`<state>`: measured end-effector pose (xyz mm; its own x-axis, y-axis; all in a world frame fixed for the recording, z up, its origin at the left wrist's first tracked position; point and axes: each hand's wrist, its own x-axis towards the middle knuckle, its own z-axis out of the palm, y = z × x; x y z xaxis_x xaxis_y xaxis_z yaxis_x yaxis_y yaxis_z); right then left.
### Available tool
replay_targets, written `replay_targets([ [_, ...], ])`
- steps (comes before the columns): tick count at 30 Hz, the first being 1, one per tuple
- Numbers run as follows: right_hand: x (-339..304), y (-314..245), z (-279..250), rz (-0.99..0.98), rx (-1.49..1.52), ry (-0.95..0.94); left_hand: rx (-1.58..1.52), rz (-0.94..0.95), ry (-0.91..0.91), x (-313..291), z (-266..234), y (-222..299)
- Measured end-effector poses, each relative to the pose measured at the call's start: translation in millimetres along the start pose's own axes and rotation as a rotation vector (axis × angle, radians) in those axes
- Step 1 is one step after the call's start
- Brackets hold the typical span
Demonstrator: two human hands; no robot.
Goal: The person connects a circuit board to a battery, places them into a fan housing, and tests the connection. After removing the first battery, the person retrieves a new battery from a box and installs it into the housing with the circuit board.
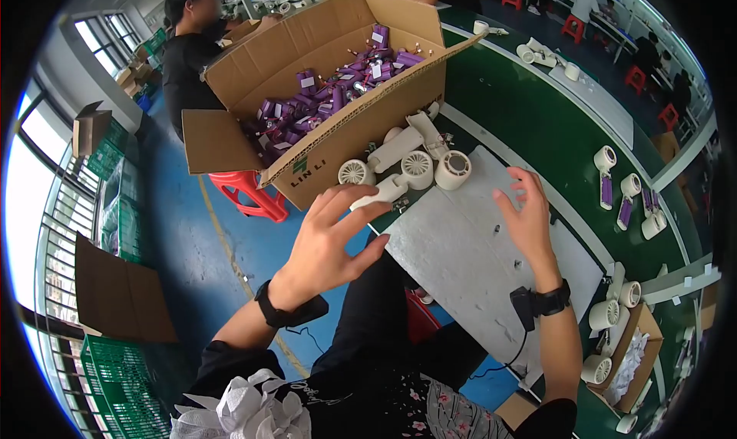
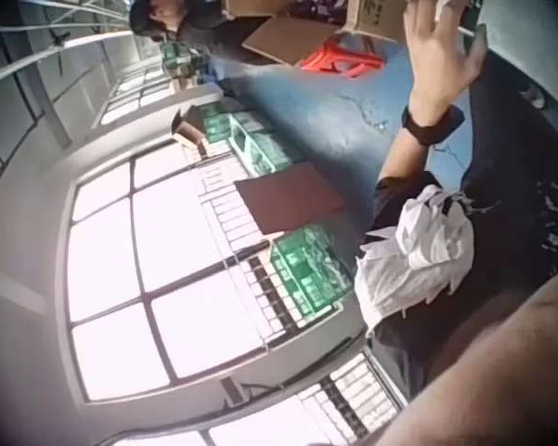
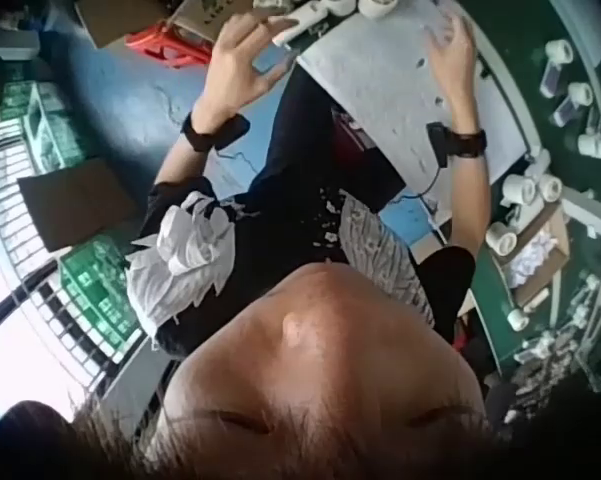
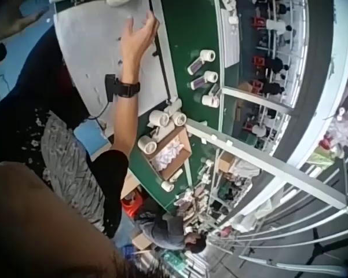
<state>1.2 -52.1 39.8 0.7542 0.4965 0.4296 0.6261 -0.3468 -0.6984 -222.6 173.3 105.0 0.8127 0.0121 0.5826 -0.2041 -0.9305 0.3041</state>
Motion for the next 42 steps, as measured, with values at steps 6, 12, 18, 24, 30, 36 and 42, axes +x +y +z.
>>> replay_targets([
  [6,116.2,-4.2,70.5,0.263,0.134,-0.231,0.466,-0.158,-0.145,31.9,92.3,-67.9],
  [12,133.5,10.3,99.1,0.510,0.248,-0.654,0.463,-0.348,-0.367,36.6,101.2,-76.8],
  [18,145.8,14.0,105.0,0.704,0.618,-0.727,0.224,-0.375,-0.529,64.5,87.8,-84.7],
  [24,126.0,-14.5,93.9,0.695,0.685,-0.672,0.051,-0.383,-0.592,72.7,80.1,-101.2],
  [30,119.0,-20.3,102.7,0.672,0.846,-0.515,-0.027,-0.303,-0.512,65.3,79.8,-111.6],
  [36,116.5,-14.7,108.7,0.846,0.991,-0.474,-0.067,-0.369,-0.588,69.7,81.5,-104.9],
  [42,117.9,-6.1,115.9,0.800,0.945,-0.418,-0.105,-0.477,-0.537,73.0,89.0,-97.3],
])
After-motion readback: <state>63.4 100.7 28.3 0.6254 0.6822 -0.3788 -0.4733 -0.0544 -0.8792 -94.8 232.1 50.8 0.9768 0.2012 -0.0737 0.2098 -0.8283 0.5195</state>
